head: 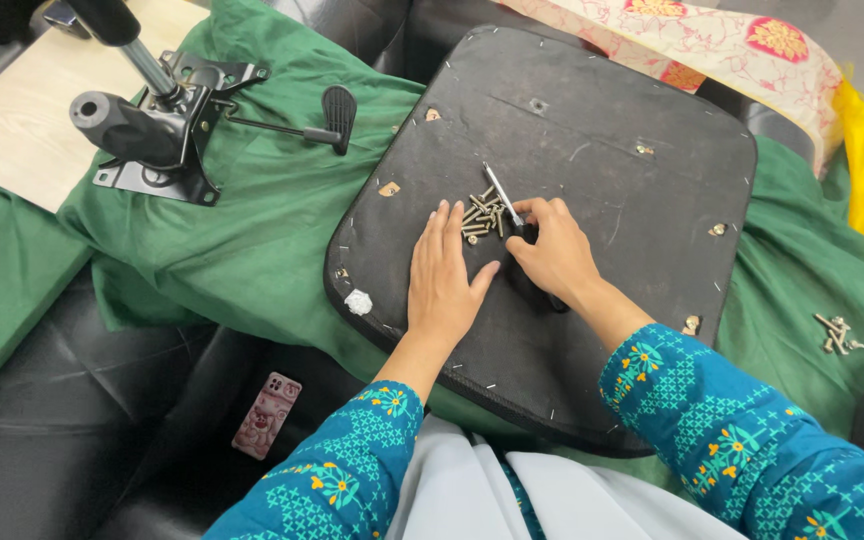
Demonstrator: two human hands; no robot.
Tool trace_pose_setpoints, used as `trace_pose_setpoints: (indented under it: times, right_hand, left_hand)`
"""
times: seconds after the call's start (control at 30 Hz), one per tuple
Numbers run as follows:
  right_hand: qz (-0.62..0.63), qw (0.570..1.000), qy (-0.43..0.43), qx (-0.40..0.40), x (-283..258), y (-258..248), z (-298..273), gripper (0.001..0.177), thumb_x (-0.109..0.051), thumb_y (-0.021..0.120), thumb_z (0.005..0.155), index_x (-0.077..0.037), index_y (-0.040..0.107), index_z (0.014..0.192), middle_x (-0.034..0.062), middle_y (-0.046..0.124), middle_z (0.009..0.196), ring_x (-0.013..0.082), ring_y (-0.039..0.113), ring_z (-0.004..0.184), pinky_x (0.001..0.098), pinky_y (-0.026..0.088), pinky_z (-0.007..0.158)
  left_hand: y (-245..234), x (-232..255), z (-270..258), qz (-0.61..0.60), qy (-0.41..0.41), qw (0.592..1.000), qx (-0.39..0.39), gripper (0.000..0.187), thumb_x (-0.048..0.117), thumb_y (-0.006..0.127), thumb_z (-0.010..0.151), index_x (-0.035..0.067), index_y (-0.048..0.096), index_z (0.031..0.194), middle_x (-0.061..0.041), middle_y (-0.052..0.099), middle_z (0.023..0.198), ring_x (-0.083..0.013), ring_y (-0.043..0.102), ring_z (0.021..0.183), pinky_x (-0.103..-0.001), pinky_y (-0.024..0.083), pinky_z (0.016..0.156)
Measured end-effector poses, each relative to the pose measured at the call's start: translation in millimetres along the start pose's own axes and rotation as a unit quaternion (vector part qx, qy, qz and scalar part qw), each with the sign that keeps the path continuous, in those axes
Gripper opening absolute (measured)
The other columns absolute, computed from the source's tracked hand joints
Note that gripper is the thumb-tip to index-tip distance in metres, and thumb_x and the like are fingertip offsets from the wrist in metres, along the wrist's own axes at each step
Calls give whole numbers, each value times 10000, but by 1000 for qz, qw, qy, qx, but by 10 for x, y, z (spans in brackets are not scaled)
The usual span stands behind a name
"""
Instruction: The person uses a screwdriver to fasten screws into a black upholstered seat cushion placed on a green cloth. They gather loose screws from the surrounding area and insert them into pre-drilled holes, tightening each one.
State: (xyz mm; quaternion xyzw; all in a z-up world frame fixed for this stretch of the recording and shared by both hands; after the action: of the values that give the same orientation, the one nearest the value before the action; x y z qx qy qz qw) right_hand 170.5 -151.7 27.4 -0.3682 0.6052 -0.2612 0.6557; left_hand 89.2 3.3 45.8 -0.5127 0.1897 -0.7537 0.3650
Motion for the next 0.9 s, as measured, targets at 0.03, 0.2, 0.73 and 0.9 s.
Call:
trace_pose_setpoints:
  times: [0.03,0.2,0.73,0.9]
  right_hand:
    - [4,1000,-1,0,-24,18,44,446,-197,701,795,-137,683,1237,115,631,1119,298,652,1017,424,523,883]
    - [0,1000,-3,-2,-156,103,234,441,-226,721,769,-133,689,1200,99,635,1055,283,655,970,412,531,843]
    - [37,999,9,-10,-161,83,360,414,-261,721,739,-124,710,1130,71,648,1015,251,665,899,384,526,778]
    - [38,999,-8,7,-162,68,385,394,-265,722,753,-110,715,1115,76,653,1017,248,664,908,384,524,784]
  left_hand:
    - [9,-5,27,1,-3,1000,1,898,295,794,822,15,330,1537,-231,370,1581,-411,366,1461,-477,308,1191]
    - [106,-28,253,12,3,1000,-4,951,321,825,778,14,336,1534,-258,349,1579,-426,337,1469,-507,285,1201]
    - [307,-17,512,9,37,999,-37,764,181,746,827,-2,404,1485,-232,438,1544,-404,364,1481,-516,287,1212]
    - [309,-47,502,5,40,999,-22,600,147,735,856,9,523,1401,-187,526,1484,-380,432,1447,-495,332,1203]
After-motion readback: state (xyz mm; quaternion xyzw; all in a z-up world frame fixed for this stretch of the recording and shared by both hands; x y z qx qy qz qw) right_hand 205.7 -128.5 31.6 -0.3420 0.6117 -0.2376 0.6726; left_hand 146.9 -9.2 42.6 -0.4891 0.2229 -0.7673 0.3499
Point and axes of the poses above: each hand's wrist, its own z-axis towards the middle knuckle, its own y-axis out of the palm, x = y × z, the point moved 10 cm from there along z, towards the middle knuckle
